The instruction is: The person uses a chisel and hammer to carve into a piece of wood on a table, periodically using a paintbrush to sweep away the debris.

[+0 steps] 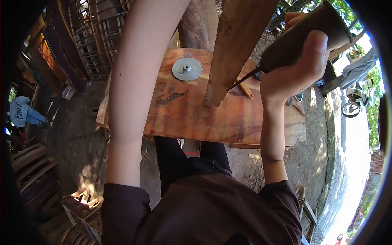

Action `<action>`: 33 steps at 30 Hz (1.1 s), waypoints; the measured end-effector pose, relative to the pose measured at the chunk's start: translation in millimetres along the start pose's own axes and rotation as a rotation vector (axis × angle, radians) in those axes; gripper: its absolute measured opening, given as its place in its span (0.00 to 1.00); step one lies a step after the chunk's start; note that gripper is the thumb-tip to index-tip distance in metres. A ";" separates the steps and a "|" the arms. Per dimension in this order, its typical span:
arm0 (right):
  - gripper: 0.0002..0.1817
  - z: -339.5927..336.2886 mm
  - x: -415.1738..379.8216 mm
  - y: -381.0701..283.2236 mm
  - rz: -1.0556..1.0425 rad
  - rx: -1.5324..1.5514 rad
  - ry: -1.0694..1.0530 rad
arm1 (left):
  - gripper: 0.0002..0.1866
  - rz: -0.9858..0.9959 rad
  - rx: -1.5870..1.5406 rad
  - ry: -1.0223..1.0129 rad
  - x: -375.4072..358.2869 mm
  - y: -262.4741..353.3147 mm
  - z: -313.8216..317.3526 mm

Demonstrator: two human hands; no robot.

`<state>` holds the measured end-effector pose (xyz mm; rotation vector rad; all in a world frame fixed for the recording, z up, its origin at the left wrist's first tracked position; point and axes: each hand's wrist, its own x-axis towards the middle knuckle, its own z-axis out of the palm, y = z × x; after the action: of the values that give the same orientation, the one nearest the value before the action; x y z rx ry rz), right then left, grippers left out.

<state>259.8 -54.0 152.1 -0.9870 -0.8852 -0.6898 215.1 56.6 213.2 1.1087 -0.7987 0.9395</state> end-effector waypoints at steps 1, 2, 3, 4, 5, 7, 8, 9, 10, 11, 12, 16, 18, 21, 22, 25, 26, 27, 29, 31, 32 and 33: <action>0.24 -0.4 1.7 -0.7 0.009 -0.074 -0.024 | 0.29 0.004 -0.003 -0.003 1.4 0.0 1.3; 0.24 -1.3 5.5 2.8 -0.047 -0.074 -0.058 | 0.29 0.009 -0.007 -0.010 3.4 0.2 2.7; 0.24 0.5 8.0 2.5 -0.052 -0.073 -0.055 | 0.29 0.012 -0.011 -0.016 5.3 0.4 3.3; 0.25 2.3 9.9 1.8 -0.016 0.049 0.005 | 0.29 0.013 -0.016 -0.017 6.0 0.3 3.2; 0.25 3.9 10.6 1.6 0.022 0.172 0.061 | 0.29 0.015 -0.019 -0.016 6.1 -0.2 2.5; 0.23 2.0 -7.6 6.1 0.031 -0.064 -0.043 | 0.29 0.015 -0.027 -0.010 4.6 -0.9 2.5; 0.23 -3.5 -18.0 14.5 0.018 -0.089 -0.088 | 0.29 0.017 -0.030 -0.012 4.8 -0.9 4.1; 0.22 -5.7 -21.6 17.4 0.000 -0.109 -0.133 | 0.28 0.024 -0.030 -0.017 6.1 -0.8 6.1; 0.23 -5.4 -19.3 11.1 0.030 -0.100 -0.087 | 0.28 0.030 -0.029 -0.021 7.6 -0.4 7.4; 0.24 -8.7 -10.3 10.1 0.021 -0.052 -0.034 | 0.28 0.033 -0.028 -0.025 8.6 -0.2 7.7; 0.24 -9.8 -4.2 7.8 0.022 -0.048 -0.032 | 0.28 0.032 -0.027 -0.027 8.4 -0.3 7.6; 0.24 -12.9 -23.6 12.4 -0.017 0.027 -0.105 | 0.28 0.014 -0.045 -0.022 2.4 -5.7 10.7; 0.24 -6.0 -37.4 12.2 -0.034 -0.013 -0.160 | 0.28 0.022 -0.056 -0.031 4.9 -8.2 13.9; 0.23 -11.1 -22.7 1.8 0.044 0.243 -0.051 | 0.28 0.014 -0.059 -0.025 2.2 -12.7 10.4; 0.23 -16.4 -17.0 1.5 0.070 0.227 -0.077 | 0.28 0.005 -0.063 -0.017 -0.9 -15.2 8.8; 0.23 -7.4 -31.3 5.1 -0.045 -0.061 -0.218 | 0.27 -0.009 -0.087 -0.008 -4.4 -24.1 10.5; 0.23 -0.4 -30.3 18.5 -0.016 -0.092 -0.034 | 0.27 -0.006 -0.095 -0.011 -3.0 -25.6 12.1; 0.23 -2.6 -28.1 19.0 -0.021 -0.091 -0.032 | 0.27 -0.002 -0.099 -0.016 -1.4 -26.2 12.9; 0.23 -3.8 -24.8 11.9 -0.014 0.067 0.015 | 0.27 -0.001 -0.103 -0.016 -1.3 -27.3 10.8; 0.22 -1.2 -33.8 9.8 0.033 0.051 -0.044 | 0.27 -0.010 -0.111 -0.002 -6.0 -30.8 8.3; 0.21 -0.5 -38.6 8.5 0.071 0.035 -0.099 | 0.27 -0.017 -0.118 0.005 -8.2 -33.1 8.7; 0.21 -0.7 -40.3 8.9 0.100 0.022 -0.150 | 0.27 -0.017 -0.126 0.003 -7.7 -35.2 10.0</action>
<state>248.0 -47.1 113.2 -1.0665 -0.9657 -0.5258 243.5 39.5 196.0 1.0027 -0.8339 0.8640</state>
